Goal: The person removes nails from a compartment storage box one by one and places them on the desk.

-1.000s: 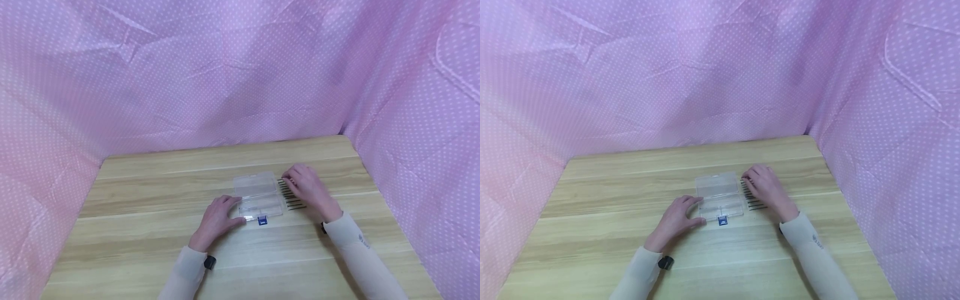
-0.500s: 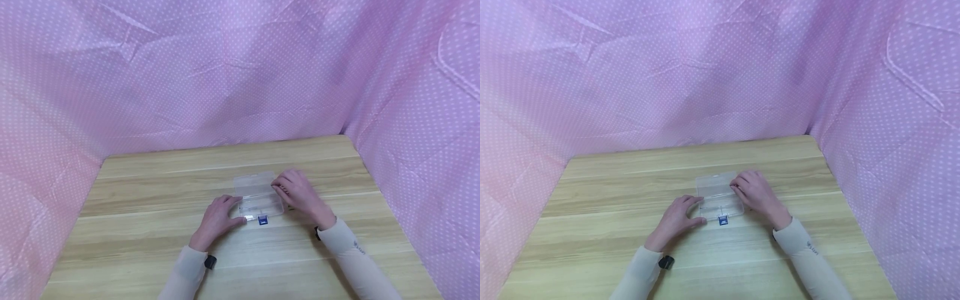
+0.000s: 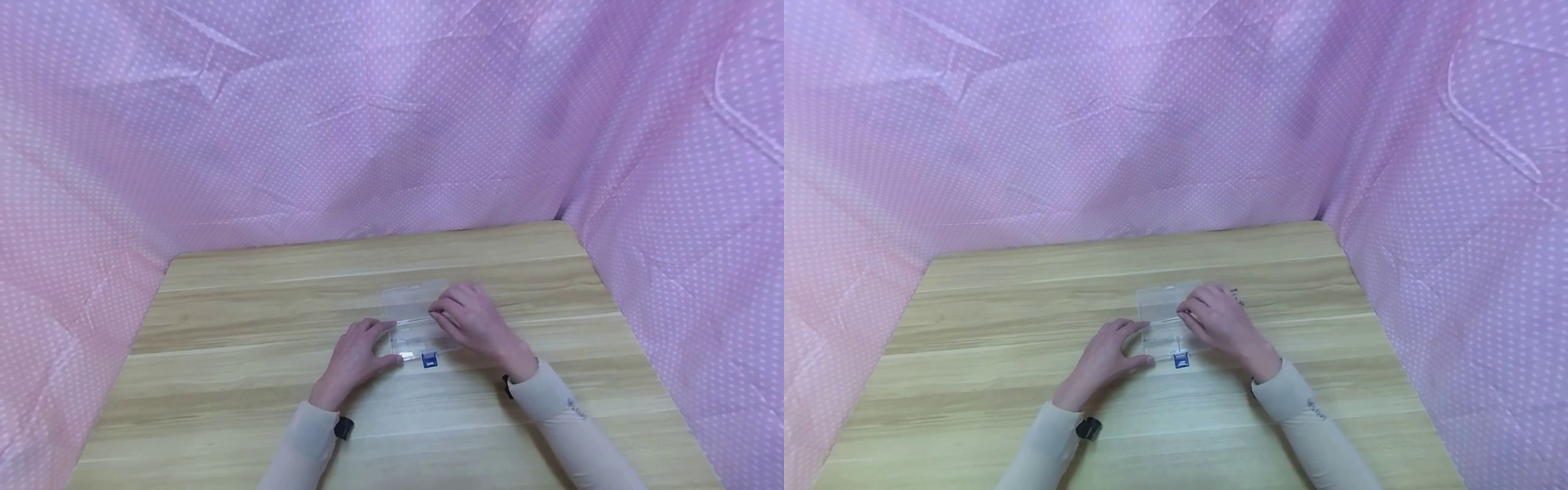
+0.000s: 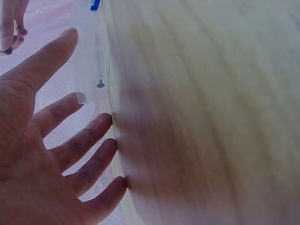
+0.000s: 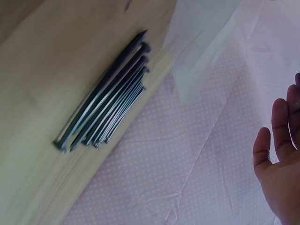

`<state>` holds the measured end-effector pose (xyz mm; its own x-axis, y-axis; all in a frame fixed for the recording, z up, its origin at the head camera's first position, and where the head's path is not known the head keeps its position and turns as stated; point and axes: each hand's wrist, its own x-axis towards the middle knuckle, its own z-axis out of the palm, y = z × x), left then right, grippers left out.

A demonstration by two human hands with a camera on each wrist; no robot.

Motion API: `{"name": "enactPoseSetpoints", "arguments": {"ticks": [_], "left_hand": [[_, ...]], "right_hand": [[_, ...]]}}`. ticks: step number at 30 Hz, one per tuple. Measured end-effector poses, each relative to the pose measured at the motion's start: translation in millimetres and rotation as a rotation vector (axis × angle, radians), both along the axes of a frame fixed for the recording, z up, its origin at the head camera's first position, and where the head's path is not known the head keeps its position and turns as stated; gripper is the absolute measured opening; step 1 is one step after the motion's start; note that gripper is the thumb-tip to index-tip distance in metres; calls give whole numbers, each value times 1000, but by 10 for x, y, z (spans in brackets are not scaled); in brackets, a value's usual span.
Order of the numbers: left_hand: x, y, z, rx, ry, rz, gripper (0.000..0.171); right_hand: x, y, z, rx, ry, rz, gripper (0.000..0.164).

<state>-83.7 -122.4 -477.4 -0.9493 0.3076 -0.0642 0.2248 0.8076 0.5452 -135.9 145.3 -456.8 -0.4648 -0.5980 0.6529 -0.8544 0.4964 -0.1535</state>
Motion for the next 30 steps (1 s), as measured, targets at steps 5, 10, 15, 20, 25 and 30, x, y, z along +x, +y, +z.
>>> {"name": "enactPoseSetpoints", "arguments": {"ticks": [5,10,15,20,25,30], "left_hand": [[-9,5,3,-4,-16,1,70],[-16,4,4,-13,-22,3,69],[-18,-3,10,-11,-12,2,68],[-19,-8,1,-6,-5,-5,68],[-23,-11,-10,-8,-3,-11,68],[-34,-13,-11,-16,-2,-15,68]], "right_hand": [[16,-80,-15,26,-13,24,17],[21,-171,-24,76,-22,46,12],[11,-251,-14,145,-68,51,10],[-1,-312,-17,210,-121,48,8],[-17,-369,-30,289,-185,45,9],[-41,-405,-18,341,-244,37,10]]}}
